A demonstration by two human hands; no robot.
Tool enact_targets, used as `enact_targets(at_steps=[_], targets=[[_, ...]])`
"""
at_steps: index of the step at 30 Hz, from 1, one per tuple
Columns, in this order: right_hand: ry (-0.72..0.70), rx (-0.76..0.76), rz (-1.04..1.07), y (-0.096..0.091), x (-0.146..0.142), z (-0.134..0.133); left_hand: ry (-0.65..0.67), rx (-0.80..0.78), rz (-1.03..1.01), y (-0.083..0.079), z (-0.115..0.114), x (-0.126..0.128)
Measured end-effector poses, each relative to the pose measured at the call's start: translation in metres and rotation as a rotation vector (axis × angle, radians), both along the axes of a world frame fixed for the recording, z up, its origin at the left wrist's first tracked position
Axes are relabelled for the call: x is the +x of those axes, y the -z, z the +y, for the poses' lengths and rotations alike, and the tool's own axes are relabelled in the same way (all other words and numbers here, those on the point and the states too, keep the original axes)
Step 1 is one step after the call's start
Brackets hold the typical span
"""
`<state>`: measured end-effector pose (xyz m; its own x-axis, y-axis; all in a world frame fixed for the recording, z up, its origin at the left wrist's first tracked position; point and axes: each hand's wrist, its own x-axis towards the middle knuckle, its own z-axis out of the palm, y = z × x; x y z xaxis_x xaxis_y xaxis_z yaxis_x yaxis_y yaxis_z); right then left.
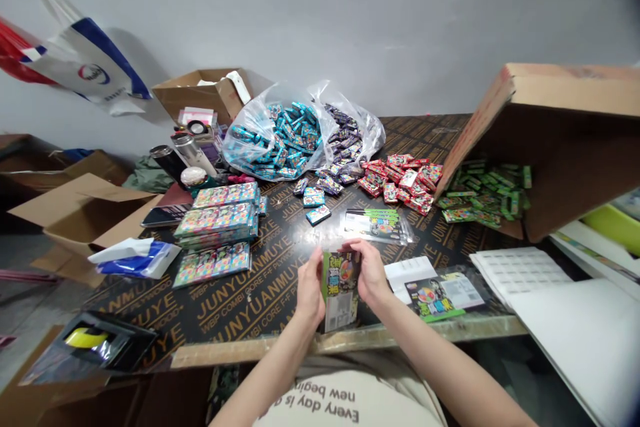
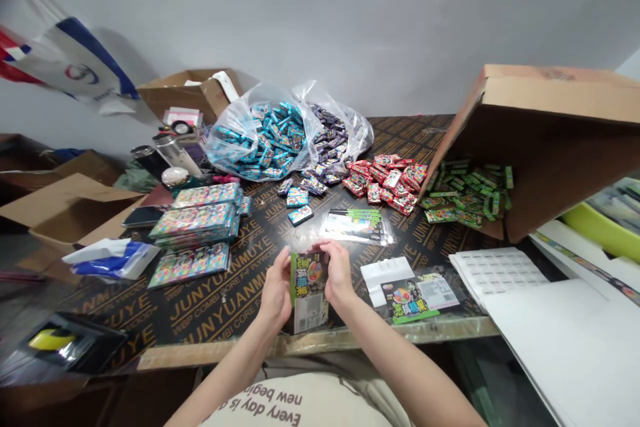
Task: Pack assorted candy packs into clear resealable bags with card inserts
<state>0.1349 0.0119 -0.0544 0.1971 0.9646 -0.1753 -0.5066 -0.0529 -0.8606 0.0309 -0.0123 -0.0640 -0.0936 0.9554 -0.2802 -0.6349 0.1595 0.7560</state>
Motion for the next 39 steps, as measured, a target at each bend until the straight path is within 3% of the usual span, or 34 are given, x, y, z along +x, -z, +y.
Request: enact_targets(at_steps=[3, 6, 9, 12, 14, 17, 21, 24, 26, 29, 32, 34, 36, 39], targets=[[-0.097, -0.090, 0.101, -0.003, 0.008, -0.001, 0.119, -0.058, 0.033, -0.013, 0.010, -0.003], [-0.228, -0.111, 0.104, -0.007, 0.017, -0.001, 0.228, 0.013, 0.241, -0.028, 0.017, -0.014], [-0.240, 0.050, -0.076, -0.008, 0.022, -0.007, 0.215, 0.182, 0.550, -0.041, 0.016, -0.026], [-0.215, 0.306, -0.419, -0.007, 0.027, -0.019, 0.259, 0.403, 0.834, -0.049, 0.005, -0.038], [-0.280, 0.450, -0.590, -0.008, 0.030, -0.026, 0.268, 0.487, 0.946, -0.050, -0.002, -0.045], [-0.347, 0.495, -0.696, -0.015, 0.032, -0.031, 0.296, 0.431, 0.956, -0.051, -0.003, -0.054], [-0.386, 0.337, -0.685, -0.029, 0.029, -0.028, 0.405, 0.312, 0.907, -0.056, 0.003, -0.057], [-0.442, 0.352, -0.701, -0.031, 0.029, -0.026, 0.409, 0.414, 0.988, -0.062, 0.002, -0.055], [-0.430, 0.436, -0.767, -0.028, 0.033, -0.028, 0.370, 0.574, 1.098, -0.062, -0.003, -0.055], [-0.373, 0.686, -0.915, -0.017, 0.042, -0.038, 0.338, 0.805, 1.230, -0.056, -0.009, -0.057], [-0.365, 0.883, -0.983, -0.011, 0.050, -0.038, 0.386, 0.859, 1.216, -0.048, -0.008, -0.059], [-0.362, 0.836, -0.989, -0.009, 0.051, -0.022, 0.382, 0.774, 1.147, -0.046, -0.001, -0.063], [-0.256, 0.688, -1.022, -0.005, 0.045, 0.008, 0.297, 0.635, 1.058, -0.046, 0.009, -0.072], [-0.050, 0.434, -1.207, 0.012, 0.021, 0.065, -0.025, 0.443, 0.977, -0.045, 0.022, -0.098]])
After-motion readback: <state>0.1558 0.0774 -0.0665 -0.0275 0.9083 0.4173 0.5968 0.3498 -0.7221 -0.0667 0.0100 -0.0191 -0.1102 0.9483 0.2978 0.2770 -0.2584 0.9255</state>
